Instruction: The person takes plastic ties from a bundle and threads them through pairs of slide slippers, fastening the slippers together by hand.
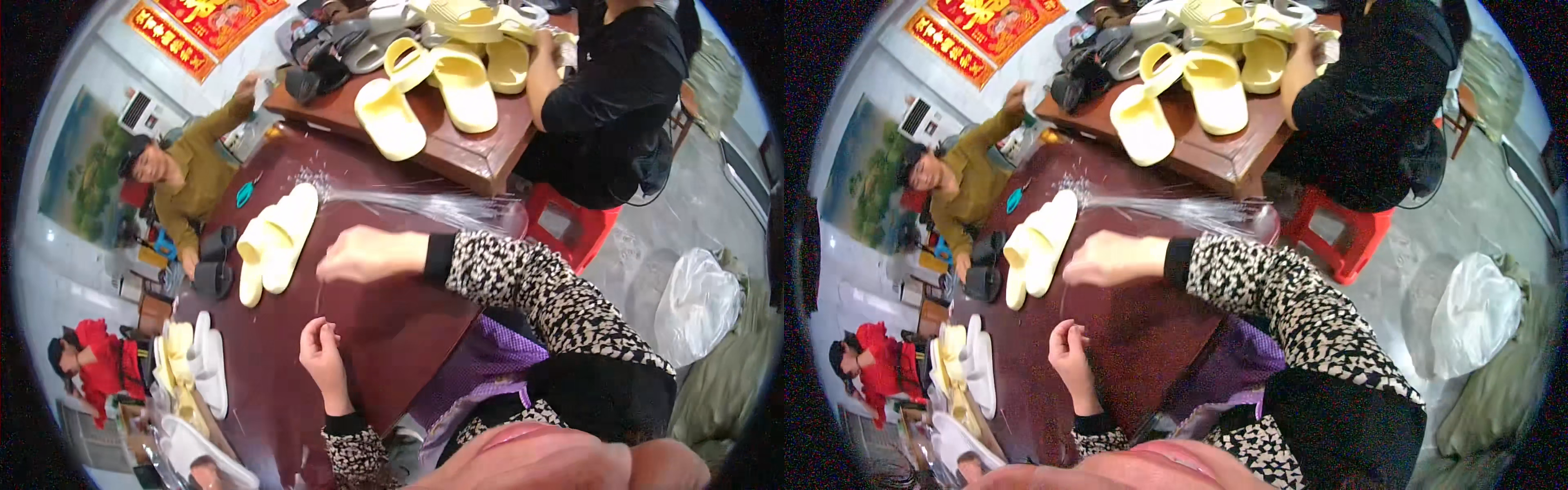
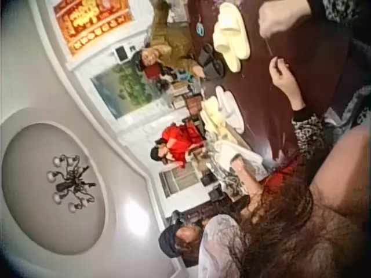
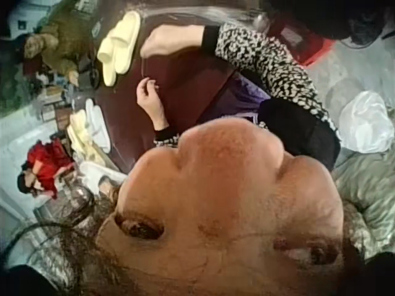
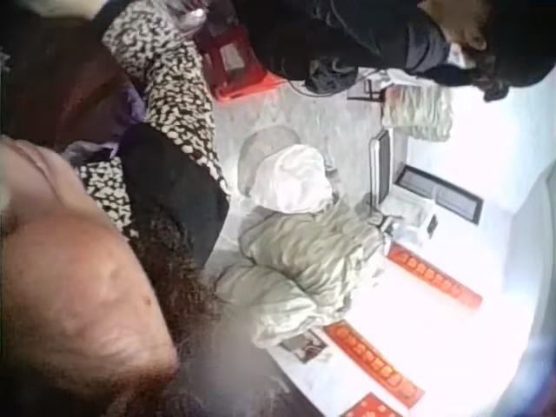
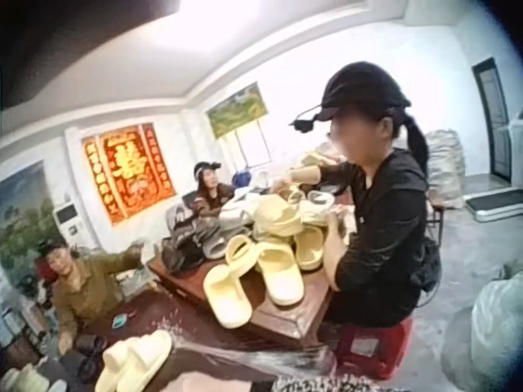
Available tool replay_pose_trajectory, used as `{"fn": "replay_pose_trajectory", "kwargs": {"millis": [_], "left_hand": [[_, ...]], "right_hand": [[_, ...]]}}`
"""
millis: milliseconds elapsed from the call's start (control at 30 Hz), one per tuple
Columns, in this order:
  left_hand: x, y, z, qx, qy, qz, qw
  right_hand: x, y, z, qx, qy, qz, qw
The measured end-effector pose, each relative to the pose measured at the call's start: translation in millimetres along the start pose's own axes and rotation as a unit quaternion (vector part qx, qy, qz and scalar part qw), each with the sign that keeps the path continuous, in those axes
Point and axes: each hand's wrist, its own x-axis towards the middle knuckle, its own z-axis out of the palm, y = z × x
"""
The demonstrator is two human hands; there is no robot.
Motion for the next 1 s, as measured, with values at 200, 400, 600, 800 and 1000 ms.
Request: {"fn": "replay_pose_trajectory", "kwargs": {"millis": [200, 400, 600, 800, 1000], "left_hand": [[15, 21, 28, -0.014, -0.009, 0.087, 0.996], [25, 28, 38, -0.023, 0.018, 0.125, 0.992], [29, 35, 32, -0.047, 0.036, 0.132, 0.99], [30, 54, 9, -0.198, 0.06, 0.086, 0.974], [27, 65, -38, -0.309, 0.098, 0.061, 0.944]], "right_hand": [[-3, -19, 12, 0.061, 0.029, -0.05, 0.996], [1, -18, 4, 0.081, 0.03, -0.003, 0.996], [3, -27, 6, 0.077, 0.038, 0.006, 0.996], [-9, -20, 17, 0.051, 0.021, 0.038, 0.998], [-19, 3, 22, 0.006, 0.015, 0.075, 0.997]]}}
